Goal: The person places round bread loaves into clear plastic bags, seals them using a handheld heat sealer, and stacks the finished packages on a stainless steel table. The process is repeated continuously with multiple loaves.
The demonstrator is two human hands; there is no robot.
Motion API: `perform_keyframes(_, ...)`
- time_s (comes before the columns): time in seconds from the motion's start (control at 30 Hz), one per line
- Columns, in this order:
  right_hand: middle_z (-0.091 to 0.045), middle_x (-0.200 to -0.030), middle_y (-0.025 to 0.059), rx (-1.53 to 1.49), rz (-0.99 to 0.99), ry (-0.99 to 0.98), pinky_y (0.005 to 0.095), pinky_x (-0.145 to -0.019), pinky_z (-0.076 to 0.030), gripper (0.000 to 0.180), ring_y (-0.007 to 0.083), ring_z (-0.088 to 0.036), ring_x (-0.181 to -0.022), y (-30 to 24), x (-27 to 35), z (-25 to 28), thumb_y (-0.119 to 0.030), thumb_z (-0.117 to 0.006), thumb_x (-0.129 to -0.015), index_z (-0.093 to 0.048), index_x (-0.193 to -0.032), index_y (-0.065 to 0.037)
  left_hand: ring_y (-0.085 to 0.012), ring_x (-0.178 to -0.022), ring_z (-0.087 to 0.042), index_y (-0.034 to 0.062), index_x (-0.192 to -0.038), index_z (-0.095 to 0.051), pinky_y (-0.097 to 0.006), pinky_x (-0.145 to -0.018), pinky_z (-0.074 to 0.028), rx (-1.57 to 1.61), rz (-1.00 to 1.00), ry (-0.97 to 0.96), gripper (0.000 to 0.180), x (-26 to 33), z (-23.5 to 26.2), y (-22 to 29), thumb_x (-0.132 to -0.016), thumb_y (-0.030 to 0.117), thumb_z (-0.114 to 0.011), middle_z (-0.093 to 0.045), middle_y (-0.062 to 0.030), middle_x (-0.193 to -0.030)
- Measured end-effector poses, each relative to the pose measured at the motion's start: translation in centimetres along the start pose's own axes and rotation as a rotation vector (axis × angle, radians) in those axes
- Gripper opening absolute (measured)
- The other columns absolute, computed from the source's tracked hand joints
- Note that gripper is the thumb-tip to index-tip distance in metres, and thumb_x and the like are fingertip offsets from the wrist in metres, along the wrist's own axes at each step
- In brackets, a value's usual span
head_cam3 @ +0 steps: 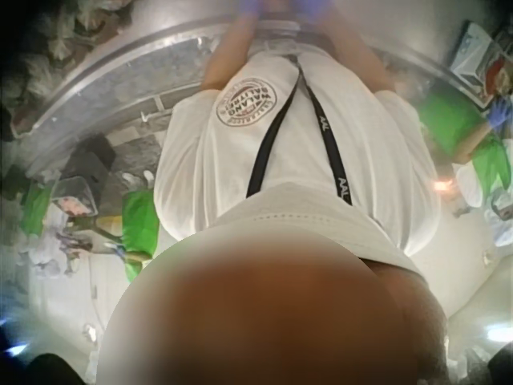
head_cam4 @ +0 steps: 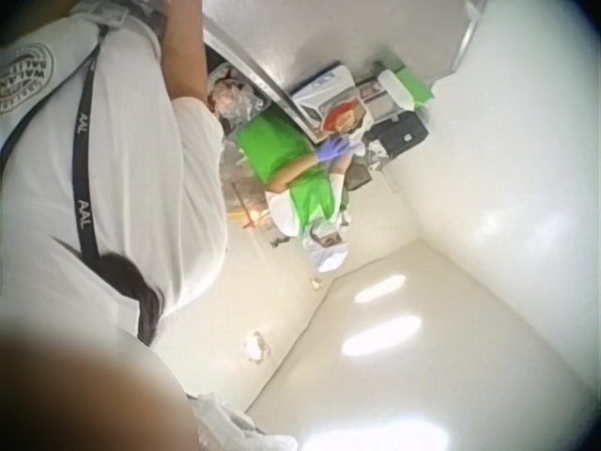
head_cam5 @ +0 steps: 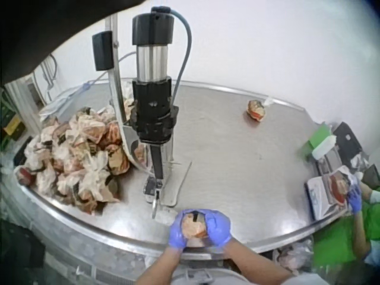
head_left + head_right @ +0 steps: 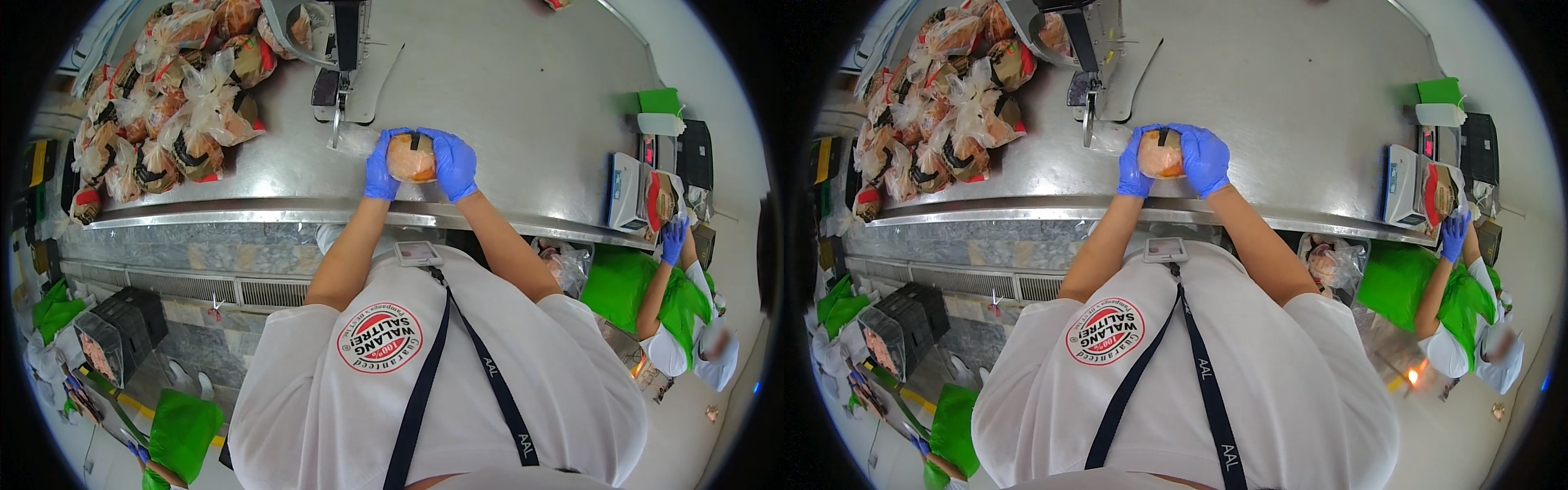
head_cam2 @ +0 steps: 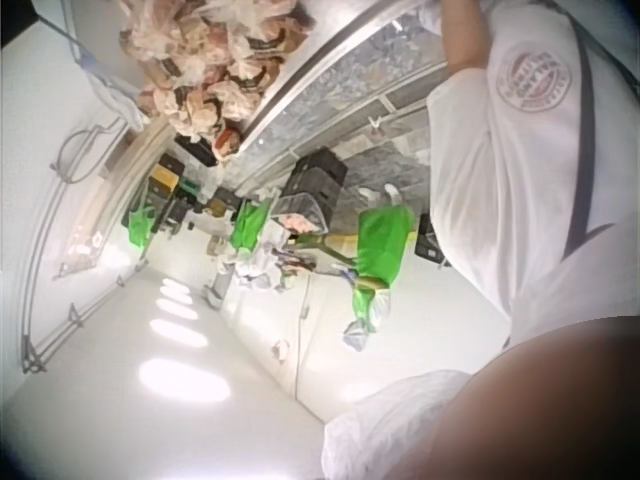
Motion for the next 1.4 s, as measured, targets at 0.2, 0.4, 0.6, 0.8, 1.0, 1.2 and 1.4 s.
perform_keyframes(0.2,-0.063,-0.100,0.0105,-0.409,-0.038,0.158,0.0304,-0.083,-0.044,0.038,0.0185,-0.058,-0.090,2.7,-2.6,3.7,-0.033,-0.038,-0.092,-0.062,-0.104,-0.006,-0.0192,-0.084,-0.060,0.0016,-0.094,-0.062,-0.030,-0.079,-0.047,-0.364,-0.195,0.151,0.037,-4.2,-3.9,1.0,-0.089,0.035,-0.047,-0.062,-0.0093,-0.091)
perform_keyframes(0.4,-0.059,-0.109,0.0128,-0.002,0.133,0.169,0.0331,-0.082,-0.046,0.039,0.0263,-0.058,-0.094,-0.2,-1.7,4.0,-0.031,-0.058,-0.080,-0.058,-0.112,-0.008,-0.0209,-0.088,-0.059,0.0006,-0.101,-0.059,-0.033,-0.080,-0.047,-0.209,0.098,-0.050,0.039,-4.4,-5.0,-0.3,-0.089,0.035,-0.046,-0.061,-0.0117,-0.097)
perform_keyframes(0.6,-0.059,-0.105,0.0101,0.314,0.370,0.112,0.0381,-0.070,-0.050,0.052,0.0304,-0.059,-0.087,-4.3,0.0,0.6,-0.042,-0.067,-0.066,-0.058,-0.111,-0.018,-0.0249,-0.098,-0.057,-0.0001,-0.111,-0.052,-0.036,-0.087,-0.045,0.175,0.162,-0.218,0.043,-2.3,-2.8,-0.2,-0.092,0.035,-0.037,-0.058,-0.0152,-0.107)
perform_keyframes(0.8,-0.063,-0.097,0.0061,-0.632,-0.586,-0.418,0.0332,-0.075,-0.049,0.053,0.0207,-0.061,-0.082,7.0,-6.7,-1.3,-0.049,-0.053,-0.082,-0.058,-0.108,-0.003,-0.0243,-0.102,-0.054,0.0005,-0.105,-0.057,-0.036,-0.088,-0.043,-0.301,0.029,0.086,0.039,-4.0,-4.4,1.2,-0.092,0.033,-0.039,-0.055,-0.0135,-0.115)
perform_keyframes(1.0,-0.061,-0.102,0.0102,-0.646,-0.516,-0.148,0.0314,-0.082,-0.045,0.051,0.0189,-0.058,-0.091,11.5,-6.4,1.3,-0.045,-0.045,-0.089,-0.057,-0.109,0.001,-0.0194,-0.070,-0.057,-0.0037,-0.082,-0.060,-0.031,-0.069,-0.047,-0.468,-0.198,0.179,0.037,-5.5,-7.9,1.3,-0.090,0.029,-0.045,-0.063,-0.0146,-0.083)
perform_keyframes(1.2,-0.052,-0.118,0.0159,-0.098,-0.133,0.095,0.0383,-0.092,-0.038,0.044,0.0331,-0.049,-0.106,2.0,-2.2,4.3,-0.038,-0.044,-0.089,-0.052,-0.120,-0.007,-0.0211,-0.063,-0.056,-0.0038,-0.072,-0.057,-0.033,-0.062,-0.048,-0.237,-0.178,0.567,0.043,-7.4,-2.4,-1.7,-0.090,0.033,-0.046,-0.062,-0.0149,-0.076)
perform_keyframes(1.4,-0.041,-0.130,0.0123,0.595,0.188,0.222,0.0504,-0.095,-0.031,0.043,0.0396,-0.040,-0.113,2.1,-0.9,1.6,-0.032,-0.050,-0.082,-0.048,-0.125,-0.023,-0.0196,-0.065,-0.057,-0.0016,-0.074,-0.057,-0.033,-0.060,-0.048,-0.493,-0.211,0.587,0.042,-6.5,-3.5,-1.3,-0.091,0.035,-0.045,-0.060,-0.0132,-0.075)
Point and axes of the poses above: each hand's wrist, its own x-axis away from the middle knuckle, its own z-axis out of the back of the hand, y = z × x, the point moved 8 cm from there along -x, towards the middle knuckle
